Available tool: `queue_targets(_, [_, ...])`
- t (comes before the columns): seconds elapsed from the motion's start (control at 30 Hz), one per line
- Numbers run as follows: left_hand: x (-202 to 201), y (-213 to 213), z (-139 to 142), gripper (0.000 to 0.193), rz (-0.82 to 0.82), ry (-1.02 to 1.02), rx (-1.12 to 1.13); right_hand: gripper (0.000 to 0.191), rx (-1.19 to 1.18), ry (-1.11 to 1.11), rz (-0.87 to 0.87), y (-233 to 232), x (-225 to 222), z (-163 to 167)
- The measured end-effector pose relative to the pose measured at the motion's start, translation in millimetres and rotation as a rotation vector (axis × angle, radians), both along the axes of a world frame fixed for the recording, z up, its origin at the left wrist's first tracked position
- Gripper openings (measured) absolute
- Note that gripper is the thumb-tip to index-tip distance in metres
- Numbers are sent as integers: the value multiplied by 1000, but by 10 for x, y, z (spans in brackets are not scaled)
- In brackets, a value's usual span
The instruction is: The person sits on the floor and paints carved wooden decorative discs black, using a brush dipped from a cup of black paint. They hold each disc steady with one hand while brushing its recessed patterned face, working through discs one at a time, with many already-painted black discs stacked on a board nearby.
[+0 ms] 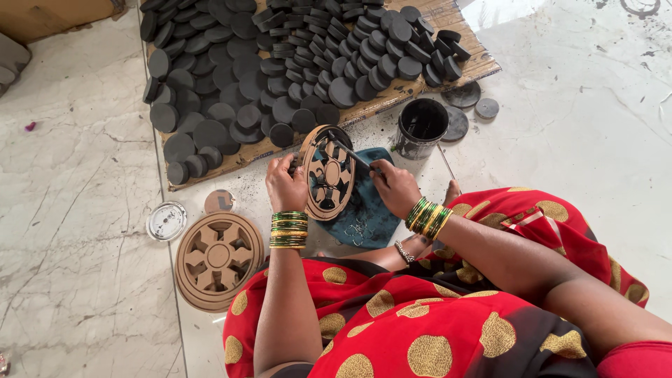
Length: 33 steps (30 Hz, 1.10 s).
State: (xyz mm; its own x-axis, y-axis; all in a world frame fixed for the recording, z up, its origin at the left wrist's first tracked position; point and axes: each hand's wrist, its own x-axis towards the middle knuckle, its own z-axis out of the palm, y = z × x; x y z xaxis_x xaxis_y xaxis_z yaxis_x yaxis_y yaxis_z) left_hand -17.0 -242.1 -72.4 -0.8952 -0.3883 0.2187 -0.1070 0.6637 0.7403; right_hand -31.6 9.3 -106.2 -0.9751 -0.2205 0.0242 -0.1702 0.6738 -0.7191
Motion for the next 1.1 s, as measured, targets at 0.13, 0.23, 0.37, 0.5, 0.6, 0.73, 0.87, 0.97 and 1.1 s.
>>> queue_targets(0.13, [-14, -2, 2, 31, -24, 100, -66, 30, 52, -26, -36, 67, -70, -109])
queue_targets(0.23, [-3, 5, 18, 31, -18, 86, -40, 30, 0, -32, -52, 113, -156, -282])
queue_targets(0.37, [0, 40, 40, 30, -16, 66, -21, 32, -112, -221, -61, 111, -137, -327])
queue_targets(0.5, [0, 19, 25, 30, -22, 70, -49, 34, -91, -157, -52, 77, -6, -124])
queue_targets(0.6, [3, 22, 2, 30, -33, 121, -65, 34, -23, -19, -47, 70, 2, 50])
queue_targets(0.73, [5, 35, 10, 30, -27, 86, -28, 32, 112, -90, -91, 164, -46, 126])
queue_targets(0.87, [6, 39, 12, 30, -21, 82, -44, 31, 99, -179, -112, 280, -49, 6])
queue_targets(0.97, [10, 26, 0, 31, -34, 111, -64, 31, 38, -105, -111, 287, -79, -77])
queue_targets(1.1, [11, 45, -6, 32, -57, 111, -64, 30, -69, -106, -93, 204, -151, -1])
